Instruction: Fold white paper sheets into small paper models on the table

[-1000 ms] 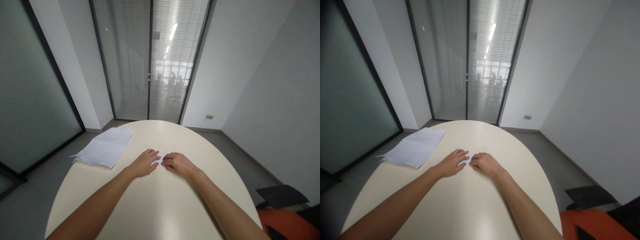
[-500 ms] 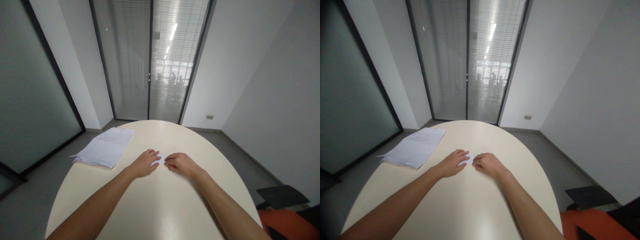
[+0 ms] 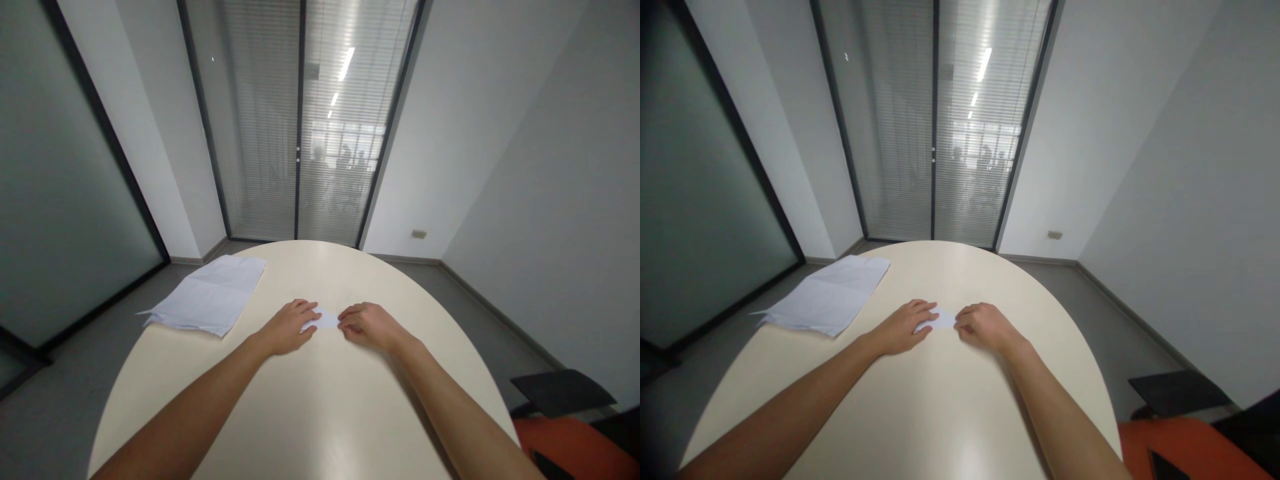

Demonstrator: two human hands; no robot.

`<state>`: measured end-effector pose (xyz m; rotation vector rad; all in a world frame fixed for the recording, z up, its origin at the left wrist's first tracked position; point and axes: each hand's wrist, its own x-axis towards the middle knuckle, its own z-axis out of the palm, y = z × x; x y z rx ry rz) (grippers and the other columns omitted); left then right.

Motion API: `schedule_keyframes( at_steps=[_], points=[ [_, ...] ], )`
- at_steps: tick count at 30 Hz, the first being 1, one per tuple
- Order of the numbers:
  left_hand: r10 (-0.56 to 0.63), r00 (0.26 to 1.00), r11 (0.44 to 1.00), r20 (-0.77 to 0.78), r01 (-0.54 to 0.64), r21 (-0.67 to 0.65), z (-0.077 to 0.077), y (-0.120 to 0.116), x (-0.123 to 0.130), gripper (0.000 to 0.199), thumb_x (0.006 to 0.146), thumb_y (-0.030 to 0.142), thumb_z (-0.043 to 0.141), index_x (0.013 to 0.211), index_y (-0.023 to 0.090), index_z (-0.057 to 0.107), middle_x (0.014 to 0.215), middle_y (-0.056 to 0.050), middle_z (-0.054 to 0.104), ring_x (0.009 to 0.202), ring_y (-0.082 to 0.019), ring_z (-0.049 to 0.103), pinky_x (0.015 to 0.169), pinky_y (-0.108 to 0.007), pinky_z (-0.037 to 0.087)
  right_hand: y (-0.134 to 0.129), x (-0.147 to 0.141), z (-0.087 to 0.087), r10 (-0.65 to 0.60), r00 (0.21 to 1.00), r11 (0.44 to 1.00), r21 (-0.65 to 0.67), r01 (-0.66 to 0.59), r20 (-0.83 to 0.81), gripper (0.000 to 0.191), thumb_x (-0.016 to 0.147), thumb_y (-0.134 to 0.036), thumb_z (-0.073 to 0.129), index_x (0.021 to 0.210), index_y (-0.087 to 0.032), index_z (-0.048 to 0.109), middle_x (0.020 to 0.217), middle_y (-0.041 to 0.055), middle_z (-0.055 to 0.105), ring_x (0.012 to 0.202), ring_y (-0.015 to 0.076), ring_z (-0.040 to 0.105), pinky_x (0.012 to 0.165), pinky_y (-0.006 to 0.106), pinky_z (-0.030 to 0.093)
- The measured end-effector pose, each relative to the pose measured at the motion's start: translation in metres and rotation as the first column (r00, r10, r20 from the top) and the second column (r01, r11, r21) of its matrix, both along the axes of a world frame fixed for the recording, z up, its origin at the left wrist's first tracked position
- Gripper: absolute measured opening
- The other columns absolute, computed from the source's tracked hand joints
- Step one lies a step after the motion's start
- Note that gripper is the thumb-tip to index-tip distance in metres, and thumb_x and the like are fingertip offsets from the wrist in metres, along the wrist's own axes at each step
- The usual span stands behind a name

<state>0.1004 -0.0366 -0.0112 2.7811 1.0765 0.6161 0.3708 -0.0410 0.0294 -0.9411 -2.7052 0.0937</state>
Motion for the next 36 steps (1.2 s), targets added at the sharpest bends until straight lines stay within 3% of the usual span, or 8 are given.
schedule_keyframes(
  at_steps=[7, 15, 23, 29, 36],
  points=[
    [0.026, 0.999, 1.0, 0.045, -0.026, 0.003, 0.006, -0.005, 0.001, 0.034, 0.097, 0.03, 0.052, 0.128, 0.024, 0.064, 0.132, -0.011, 0.058, 0.123, -0.026, 0.05, 0.106, -0.044, 0.043, -0.001, 0.001, -0.002, -0.071, 0.994, 0.996, -0.061, 0.066, -0.082, 0.021, 0.094, -0.022, 0.055, 0.103, -0.022, 0.074, 0.103, 0.0044, 0.075, 0.096, 0.0193, 0.067, 0.086, 0.03, 0.049],
    [0.089, 0.988, 0.996, 0.122, -0.091, 0.011, 0.008, -0.006, 0.003, 0.03, 0.093, 0.027, 0.058, 0.121, 0.024, 0.066, 0.118, -0.008, 0.065, 0.109, -0.024, 0.057, 0.097, -0.042, 0.046, 0.0, -0.003, -0.008, -0.198, 0.968, 0.978, -0.094, 0.185, -0.156, 0.019, 0.093, -0.026, 0.058, 0.101, -0.024, 0.074, 0.092, 0.0036, 0.073, 0.087, 0.0181, 0.066, 0.076, 0.029, 0.049],
    [0.131, 0.973, 0.99, 0.187, -0.14, 0.034, 0.015, -0.006, 0.003, 0.019, 0.093, 0.026, 0.059, 0.11, 0.022, 0.065, 0.111, -0.006, 0.068, 0.102, -0.022, 0.062, 0.091, -0.036, 0.048, 0.0, -0.002, -0.007, -0.27, 0.946, 0.961, -0.106, 0.254, -0.179, 0.021, 0.095, -0.03, 0.054, 0.101, -0.024, 0.074, 0.097, 0.0028, 0.074, 0.084, 0.0168, 0.068, 0.076, 0.028, 0.05],
    [0.15, 0.958, 0.989, 0.242, -0.146, -0.034, 0.016, -0.008, 0.006, 0.018, 0.095, 0.025, 0.053, 0.108, 0.021, 0.064, 0.105, -0.005, 0.068, 0.094, -0.019, 0.065, 0.087, -0.031, 0.05, 0.007, 0.0, -0.014, -0.379, 0.863, 0.925, -0.111, 0.363, -0.335, 0.022, 0.094, -0.033, 0.056, 0.102, -0.023, 0.073, 0.097, 0.0043, 0.075, 0.082, 0.0183, 0.069, 0.077, 0.031, 0.052],
    [0.136, 0.952, 0.987, 0.276, -0.105, -0.124, 0.012, -0.008, 0.009, 0.026, 0.093, 0.023, 0.053, 0.119, 0.023, 0.058, 0.101, -0.002, 0.071, 0.094, -0.019, 0.067, 0.089, -0.032, 0.05, 0.01, -0.004, -0.017, -0.391, 0.736, 0.914, -0.138, 0.382, -0.552, 0.025, 0.093, -0.042, 0.059, 0.098, -0.021, 0.071, 0.093, 0.0062, 0.074, 0.078, 0.0197, 0.068, 0.072, 0.033, 0.056]
  ],
)
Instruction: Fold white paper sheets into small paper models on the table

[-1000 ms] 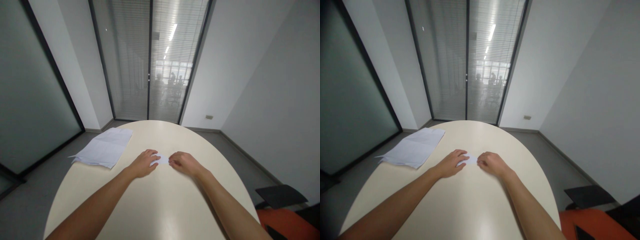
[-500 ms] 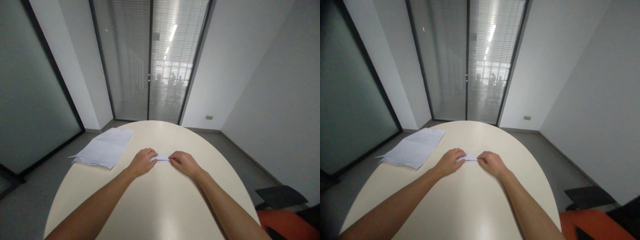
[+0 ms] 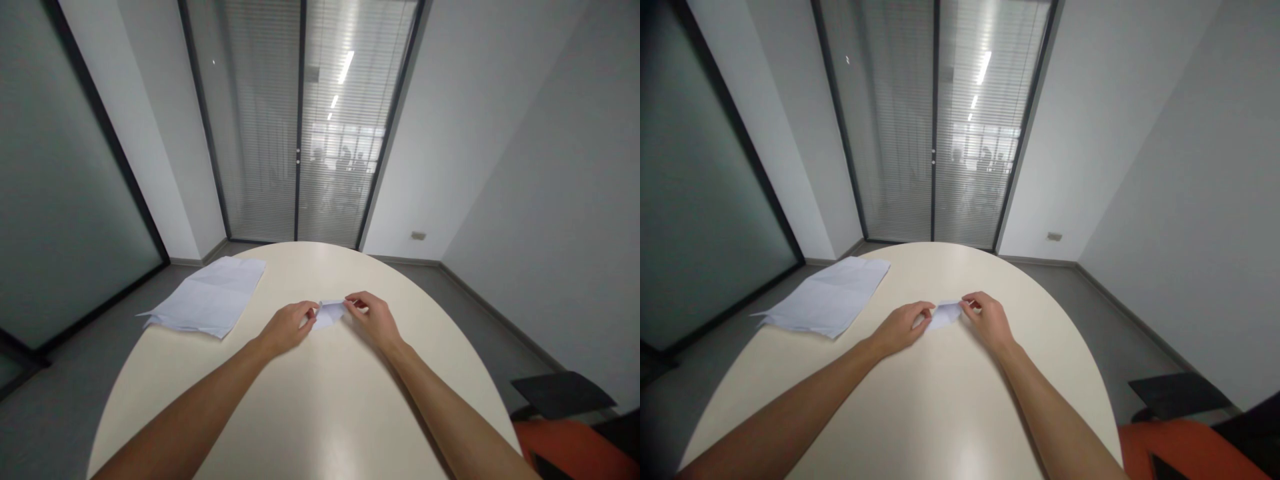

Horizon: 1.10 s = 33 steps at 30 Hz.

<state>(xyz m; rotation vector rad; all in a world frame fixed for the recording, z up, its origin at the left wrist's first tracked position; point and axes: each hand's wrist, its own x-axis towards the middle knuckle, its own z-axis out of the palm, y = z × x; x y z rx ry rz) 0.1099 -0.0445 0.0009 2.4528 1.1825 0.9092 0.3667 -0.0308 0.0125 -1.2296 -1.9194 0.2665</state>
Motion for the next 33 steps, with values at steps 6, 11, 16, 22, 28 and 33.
schedule_keyframes(
  at_steps=[6, 11, 16, 22, 28, 33],
  points=[
    [-0.028, 0.999, 1.0, 0.016, 0.028, -0.005, -0.001, 0.001, 0.001, 0.043, 0.093, 0.022, 0.054, 0.136, 0.025, 0.048, 0.11, -0.002, 0.073, 0.105, -0.02, 0.067, 0.098, -0.035, 0.048, -0.005, -0.007, 0.001, 0.032, 0.999, 0.995, 0.096, -0.03, -0.022, 0.028, 0.095, -0.044, 0.056, 0.103, -0.02, 0.07, 0.094, 0.0086, 0.073, 0.08, 0.021, 0.068, 0.066, 0.032, 0.058],
    [0.02, 1.0, 0.998, -0.001, -0.02, 0.055, -0.002, 0.003, 0.001, 0.038, 0.094, 0.022, 0.055, 0.132, 0.022, 0.053, 0.106, -0.004, 0.074, 0.104, -0.022, 0.065, 0.099, -0.039, 0.047, -0.009, -0.011, 0.0, 0.117, 0.99, 0.984, 0.128, -0.127, 0.083, 0.024, 0.098, -0.039, 0.055, 0.108, -0.022, 0.068, 0.098, 0.0072, 0.073, 0.087, 0.0207, 0.069, 0.074, 0.033, 0.059],
    [0.087, 0.996, 0.99, -0.034, -0.083, 0.115, -0.002, 0.005, 0.001, 0.023, 0.095, 0.022, 0.052, 0.114, 0.02, 0.064, 0.099, -0.006, 0.072, 0.095, -0.021, 0.065, 0.093, -0.038, 0.048, -0.011, -0.015, 0.004, 0.257, 0.949, 0.949, 0.137, -0.284, 0.182, 0.02, 0.1, -0.032, 0.051, 0.104, -0.023, 0.068, 0.1, 0.0071, 0.073, 0.093, 0.0202, 0.069, 0.087, 0.036, 0.055],
    [0.118, 0.991, 0.983, -0.066, -0.107, 0.149, 0.0, 0.004, 0.001, 0.018, 0.095, 0.021, 0.051, 0.097, 0.021, 0.069, 0.099, -0.006, 0.069, 0.096, -0.022, 0.063, 0.091, -0.037, 0.049, -0.016, -0.017, 0.008, 0.373, 0.886, 0.911, 0.075, -0.406, 0.277, 0.02, 0.1, -0.027, 0.051, 0.102, -0.023, 0.07, 0.102, 0.0075, 0.073, 0.096, 0.0196, 0.067, 0.087, 0.035, 0.054],
    [0.034, 0.995, 0.989, -0.095, -0.02, 0.143, -0.005, 0.005, 0.001, 0.022, 0.096, 0.022, 0.053, 0.108, 0.022, 0.071, 0.11, -0.005, 0.071, 0.104, -0.022, 0.063, 0.096, -0.039, 0.047, -0.017, -0.017, 0.005, 0.446, 0.838, 0.885, -0.016, -0.465, 0.315, 0.015, 0.096, -0.023, 0.057, 0.098, -0.023, 0.072, 0.102, 0.0052, 0.073, 0.099, 0.0189, 0.066, 0.089, 0.033, 0.052],
    [-0.006, 0.99, 0.988, -0.139, 0.027, 0.15, -0.007, 0.005, -0.001, 0.02, 0.095, 0.026, 0.057, 0.106, 0.024, 0.074, 0.113, -0.005, 0.072, 0.107, -0.022, 0.063, 0.098, -0.041, 0.046, -0.02, -0.019, 0.007, 0.482, 0.821, 0.872, -0.076, -0.484, 0.305, 0.013, 0.093, -0.024, 0.061, 0.095, -0.023, 0.073, 0.098, 0.0041, 0.074, 0.095, 0.0182, 0.067, 0.088, 0.031, 0.051]
  ],
)
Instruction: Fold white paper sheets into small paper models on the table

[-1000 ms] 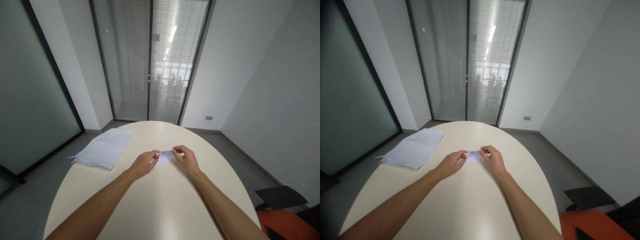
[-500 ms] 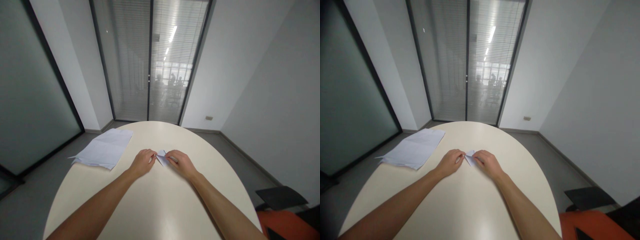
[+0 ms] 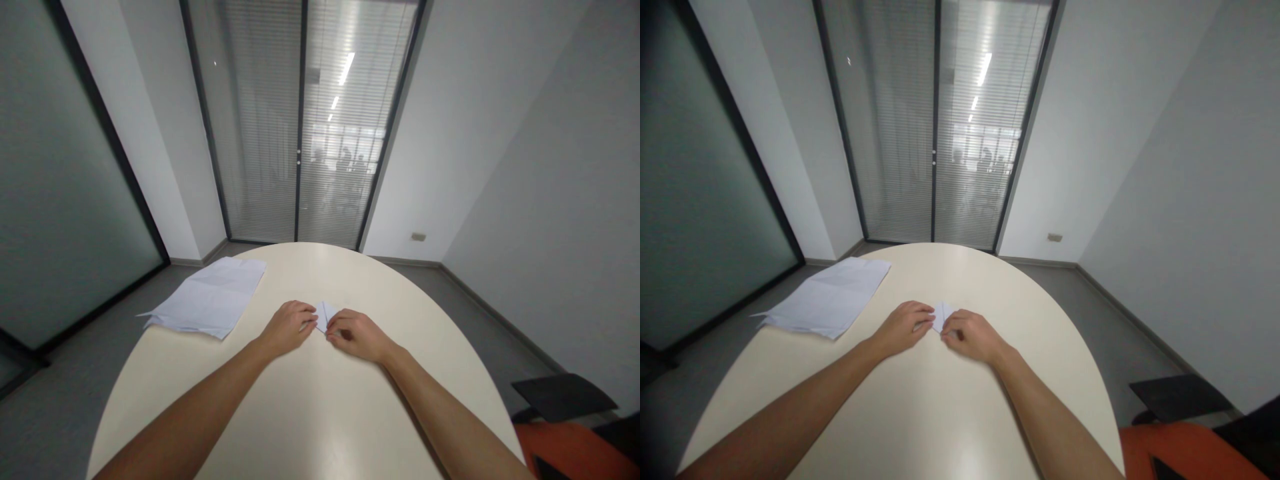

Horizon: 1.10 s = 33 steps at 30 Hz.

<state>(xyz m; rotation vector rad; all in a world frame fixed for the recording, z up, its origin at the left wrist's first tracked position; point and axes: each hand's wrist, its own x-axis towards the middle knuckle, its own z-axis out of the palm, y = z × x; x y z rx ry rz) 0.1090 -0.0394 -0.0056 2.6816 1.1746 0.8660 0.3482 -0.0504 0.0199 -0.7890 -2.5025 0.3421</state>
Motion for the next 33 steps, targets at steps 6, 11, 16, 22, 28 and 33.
schedule_keyframes(
  at_steps=[6, 11, 16, 22, 28, 33],
  points=[
    [-0.04, 0.999, 0.999, -0.024, 0.04, 0.003, 0.005, -0.003, 0.001, 0.018, 0.095, 0.03, 0.059, 0.094, 0.024, 0.075, 0.11, -0.004, 0.072, 0.104, -0.022, 0.063, 0.097, -0.04, 0.045, 0.001, 0.0, -0.002, -0.124, 0.991, 0.992, -0.017, 0.124, -0.05, 0.028, 0.093, -0.027, 0.06, 0.119, -0.021, 0.067, 0.112, 0.0091, 0.072, 0.102, 0.0213, 0.065, 0.093, 0.036, 0.051],
    [-0.023, 0.999, 1.0, -0.03, 0.023, -0.019, 0.008, -0.009, 0.005, 0.015, 0.089, 0.035, 0.066, 0.091, 0.021, 0.07, 0.108, -0.005, 0.071, 0.103, -0.023, 0.062, 0.096, -0.04, 0.046, 0.005, 0.003, -0.009, -0.109, 0.992, 0.994, -0.001, 0.109, 0.058, 0.049, 0.09, -0.035, 0.062, 0.136, -0.018, 0.059, 0.137, 0.0156, 0.061, 0.127, 0.0289, 0.055, 0.109, 0.048, 0.041],
    [0.006, 1.0, 1.0, -0.025, -0.007, -0.029, 0.009, -0.013, 0.01, 0.019, 0.083, 0.035, 0.071, 0.091, 0.019, 0.064, 0.113, -0.007, 0.069, 0.108, -0.025, 0.06, 0.097, -0.041, 0.046, 0.005, 0.006, -0.009, -0.12, 0.976, 0.987, -0.087, 0.138, 0.184, 0.06, 0.09, -0.043, 0.06, 0.146, -0.022, 0.05, 0.148, 0.0125, 0.051, 0.14, 0.0347, 0.043, 0.116, 0.059, 0.029],
    [0.017, 1.0, 0.998, -0.021, -0.018, -0.055, 0.008, -0.013, 0.011, 0.027, 0.083, 0.035, 0.071, 0.106, 0.021, 0.065, 0.114, -0.006, 0.071, 0.109, -0.026, 0.061, 0.099, -0.043, 0.045, 0.003, 0.007, -0.008, -0.119, 0.967, 0.978, -0.141, 0.153, 0.228, 0.067, 0.09, -0.047, 0.059, 0.151, -0.025, 0.043, 0.155, 0.011, 0.042, 0.146, 0.0359, 0.032, 0.117, 0.062, 0.022],
    [0.01, 0.999, 0.999, -0.046, -0.011, -0.039, 0.008, -0.014, 0.012, 0.025, 0.083, 0.034, 0.069, 0.105, 0.021, 0.068, 0.128, -0.007, 0.066, 0.118, -0.028, 0.057, 0.104, -0.044, 0.043, 0.003, 0.005, -0.011, -0.146, 0.971, 0.974, -0.145, 0.175, 0.189, 0.074, 0.087, -0.045, 0.063, 0.153, -0.022, 0.038, 0.156, 0.0124, 0.041, 0.146, 0.0364, 0.031, 0.117, 0.062, 0.022],
    [0.0, 0.999, 0.998, -0.039, -0.002, -0.059, 0.008, -0.016, 0.013, 0.03, 0.079, 0.034, 0.073, 0.105, 0.02, 0.067, 0.122, -0.007, 0.068, 0.113, -0.027, 0.059, 0.102, -0.044, 0.043, 0.004, 0.003, -0.009, -0.15, 0.976, 0.979, -0.112, 0.169, 0.156, 0.073, 0.083, -0.047, 0.068, 0.147, -0.021, 0.045, 0.148, 0.0134, 0.051, 0.138, 0.0361, 0.043, 0.116, 0.061, 0.026]
  ],
)
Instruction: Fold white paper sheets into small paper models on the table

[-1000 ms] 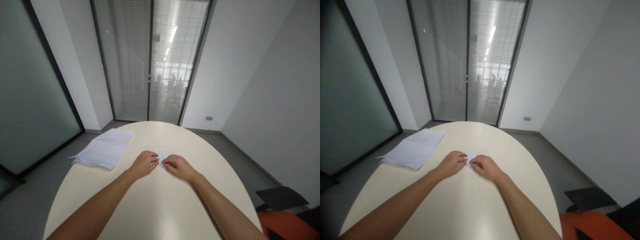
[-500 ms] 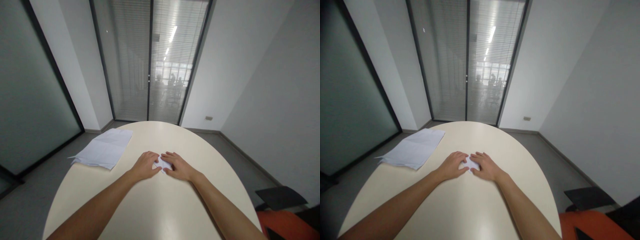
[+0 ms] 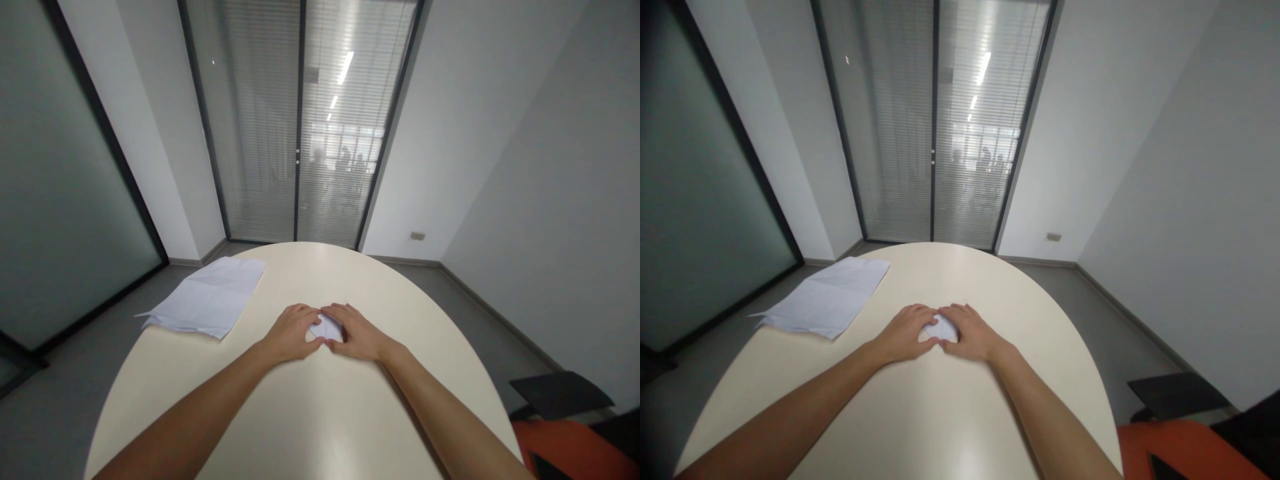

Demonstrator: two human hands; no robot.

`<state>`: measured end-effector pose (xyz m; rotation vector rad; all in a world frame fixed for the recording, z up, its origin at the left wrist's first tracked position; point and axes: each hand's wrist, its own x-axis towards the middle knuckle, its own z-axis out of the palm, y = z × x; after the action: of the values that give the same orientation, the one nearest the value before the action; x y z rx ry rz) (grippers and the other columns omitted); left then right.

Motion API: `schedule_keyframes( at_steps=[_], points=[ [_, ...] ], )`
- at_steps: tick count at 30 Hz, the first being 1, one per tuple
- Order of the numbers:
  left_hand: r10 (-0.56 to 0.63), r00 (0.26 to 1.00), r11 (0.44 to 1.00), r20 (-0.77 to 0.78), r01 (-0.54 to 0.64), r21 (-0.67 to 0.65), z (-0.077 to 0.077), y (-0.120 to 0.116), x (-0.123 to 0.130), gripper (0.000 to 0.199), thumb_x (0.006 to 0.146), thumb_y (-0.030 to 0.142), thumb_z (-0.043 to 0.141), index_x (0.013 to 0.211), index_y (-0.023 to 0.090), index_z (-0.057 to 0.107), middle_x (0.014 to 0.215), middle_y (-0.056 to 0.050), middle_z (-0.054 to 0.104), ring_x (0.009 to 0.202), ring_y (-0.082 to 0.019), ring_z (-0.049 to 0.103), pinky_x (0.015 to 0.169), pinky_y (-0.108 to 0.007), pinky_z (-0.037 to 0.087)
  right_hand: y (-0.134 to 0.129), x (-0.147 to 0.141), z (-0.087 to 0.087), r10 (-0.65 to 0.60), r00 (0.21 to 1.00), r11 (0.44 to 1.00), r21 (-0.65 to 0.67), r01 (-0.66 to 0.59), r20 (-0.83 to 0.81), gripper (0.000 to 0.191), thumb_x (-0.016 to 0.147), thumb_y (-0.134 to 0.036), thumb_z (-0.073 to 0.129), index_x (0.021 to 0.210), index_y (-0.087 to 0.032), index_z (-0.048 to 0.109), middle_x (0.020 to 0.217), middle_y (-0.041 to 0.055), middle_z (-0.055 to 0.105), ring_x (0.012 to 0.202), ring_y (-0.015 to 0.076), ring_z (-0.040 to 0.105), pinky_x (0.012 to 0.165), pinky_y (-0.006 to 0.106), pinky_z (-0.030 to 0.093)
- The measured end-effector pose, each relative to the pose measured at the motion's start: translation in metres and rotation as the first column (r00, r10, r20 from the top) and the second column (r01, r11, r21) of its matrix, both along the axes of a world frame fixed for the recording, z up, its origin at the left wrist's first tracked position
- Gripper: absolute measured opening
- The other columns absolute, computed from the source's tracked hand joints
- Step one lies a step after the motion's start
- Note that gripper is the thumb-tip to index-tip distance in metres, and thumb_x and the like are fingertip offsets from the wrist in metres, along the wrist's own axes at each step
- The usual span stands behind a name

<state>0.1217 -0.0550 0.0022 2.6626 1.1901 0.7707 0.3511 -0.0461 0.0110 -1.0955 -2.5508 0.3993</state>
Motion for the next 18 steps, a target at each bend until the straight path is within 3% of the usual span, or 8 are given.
schedule_keyframes(
  at_steps=[8, 14, 18],
  points=[
    [-0.004, 1.0, 1.0, 0.001, 0.004, -0.007, 0.0, -0.001, 0.0, 0.035, 0.081, 0.035, 0.072, 0.113, 0.021, 0.066, 0.126, -0.007, 0.067, 0.117, -0.027, 0.057, 0.105, -0.045, 0.042, 0.0, 0.004, -0.004, 0.017, 0.999, 1.0, 0.015, -0.017, -0.039, 0.071, 0.086, -0.051, 0.065, 0.146, -0.02, 0.046, 0.148, 0.015, 0.051, 0.14, 0.036, 0.041, 0.115, 0.058, 0.03],
    [0.018, 1.0, 1.0, -0.022, -0.018, 0.017, -0.004, 0.001, -0.001, 0.035, 0.083, 0.038, 0.071, 0.113, 0.021, 0.068, 0.133, -0.008, 0.064, 0.122, -0.027, 0.056, 0.108, -0.045, 0.04, 0.0, 0.002, 0.004, 0.118, 0.986, 0.985, 0.136, -0.102, -0.114, 0.043, 0.085, -0.044, 0.07, 0.121, -0.021, 0.063, 0.127, 0.0116, 0.066, 0.125, 0.0287, 0.055, 0.109, 0.048, 0.04],
    [0.058, 0.998, 0.998, -0.018, -0.058, 0.027, -0.003, 0.002, -0.001, 0.031, 0.084, 0.039, 0.069, 0.109, 0.021, 0.07, 0.132, -0.008, 0.064, 0.121, -0.028, 0.056, 0.107, -0.045, 0.041, 0.0, 0.001, 0.007, 0.09, 0.988, 0.987, 0.142, -0.071, -0.126, 0.032, 0.084, -0.037, 0.071, 0.112, -0.022, 0.066, 0.117, 0.0106, 0.068, 0.112, 0.026, 0.061, 0.099, 0.044, 0.048]
  ],
)
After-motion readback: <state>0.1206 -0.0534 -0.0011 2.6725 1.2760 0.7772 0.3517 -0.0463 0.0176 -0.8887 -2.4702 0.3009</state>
